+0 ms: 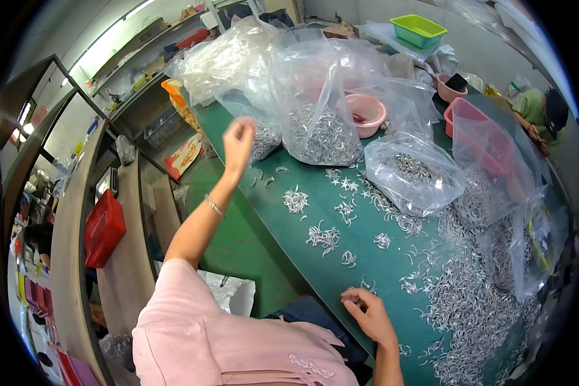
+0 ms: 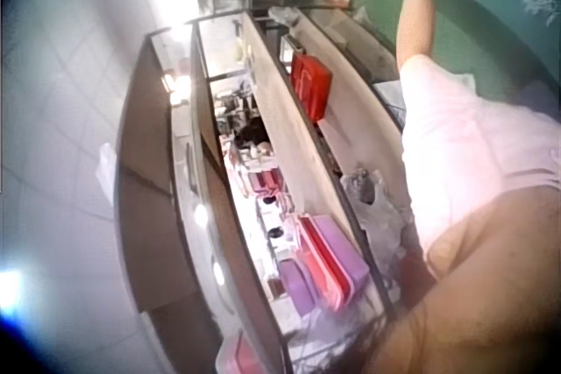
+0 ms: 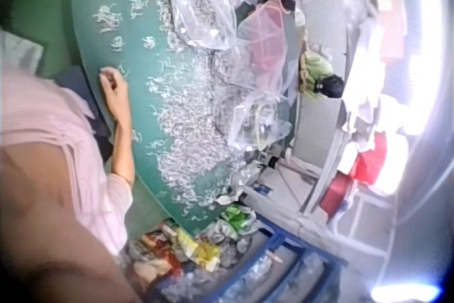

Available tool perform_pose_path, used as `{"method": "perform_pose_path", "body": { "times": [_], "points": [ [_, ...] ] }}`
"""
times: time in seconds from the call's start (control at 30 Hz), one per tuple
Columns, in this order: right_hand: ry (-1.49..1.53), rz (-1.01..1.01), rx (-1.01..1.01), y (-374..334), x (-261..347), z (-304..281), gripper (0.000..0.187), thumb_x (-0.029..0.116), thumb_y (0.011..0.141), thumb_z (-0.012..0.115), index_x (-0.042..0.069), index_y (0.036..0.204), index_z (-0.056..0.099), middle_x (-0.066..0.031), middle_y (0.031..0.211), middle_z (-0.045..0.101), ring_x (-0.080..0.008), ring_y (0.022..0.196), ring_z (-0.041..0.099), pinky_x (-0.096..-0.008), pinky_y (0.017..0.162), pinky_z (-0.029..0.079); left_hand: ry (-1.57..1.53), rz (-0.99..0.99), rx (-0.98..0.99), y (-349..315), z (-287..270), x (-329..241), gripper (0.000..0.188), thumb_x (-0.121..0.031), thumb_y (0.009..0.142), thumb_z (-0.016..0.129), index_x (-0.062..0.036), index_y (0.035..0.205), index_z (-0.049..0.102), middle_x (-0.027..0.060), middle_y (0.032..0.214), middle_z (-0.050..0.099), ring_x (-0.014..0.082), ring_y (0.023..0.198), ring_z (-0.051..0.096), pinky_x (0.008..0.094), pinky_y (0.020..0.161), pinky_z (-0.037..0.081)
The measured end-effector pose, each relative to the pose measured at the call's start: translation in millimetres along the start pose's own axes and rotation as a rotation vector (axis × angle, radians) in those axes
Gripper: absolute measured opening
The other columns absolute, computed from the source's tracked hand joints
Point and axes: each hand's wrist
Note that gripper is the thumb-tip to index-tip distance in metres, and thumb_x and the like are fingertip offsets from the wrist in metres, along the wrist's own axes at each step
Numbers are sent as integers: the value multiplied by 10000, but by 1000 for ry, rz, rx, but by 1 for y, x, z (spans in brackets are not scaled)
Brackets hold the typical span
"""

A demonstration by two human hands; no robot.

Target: The person sorts small silver metal hardware pieces on a green workbench. They pick up individual items from a large pile, inspect them, and place them into small organized clusters. The person occasionally transfers sorted items into a clear plastic bag.

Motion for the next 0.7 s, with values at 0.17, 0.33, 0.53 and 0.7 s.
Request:
{"method": "perform_pose_path", "body": {
  "times": [0.17, 0.33, 0.53, 0.7],
  "points": [
    [8, -9, -28, -1, 4, 2, 166, 43, 913, 655, 2, 1073, 672, -38, 947, 689, -93, 829, 582, -240, 715, 446, 717, -170, 305, -82, -14, 76, 401, -263, 810, 788, -11, 1092, 656, 155, 1022, 633, 313, 942, 627, 405, 847, 517],
    [32, -6, -18, 2, 5, 5, 164, 50, 915, 654, 0, 1069, 673, -39, 943, 692, -96, 837, 588, -240, 719, 448, 682, -195, 354, -101, -7, 89, 261, -213, 845, 731, -20, 977, 615, 153, 999, 578, 348, 986, 594, 450, 832, 507],
    [-27, 31, 5, 3, 8, 1, 182, 45, 929, 641, -15, 1101, 643, -55, 983, 672, -121, 904, 615, -262, 836, 491, 663, -32, 305, -103, 4, 93, 92, -91, 899, 612, -4, 917, 588, 178, 967, 565, 375, 936, 588, 471, 812, 503],
    [-10, 30, -3, 4, 6, 2, 181, 42, 929, 643, -15, 1101, 644, -56, 986, 675, -122, 903, 617, -262, 835, 493, 524, 19, 196, -95, 6, 98, 47, -28, 891, 599, 18, 895, 590, 191, 913, 575, 374, 874, 594, 462, 774, 500]
  ]
}}
Point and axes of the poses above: each hand's wrist, its own y-axis towards the middle knuckle, its own z-axis out of the palm, x = y × z
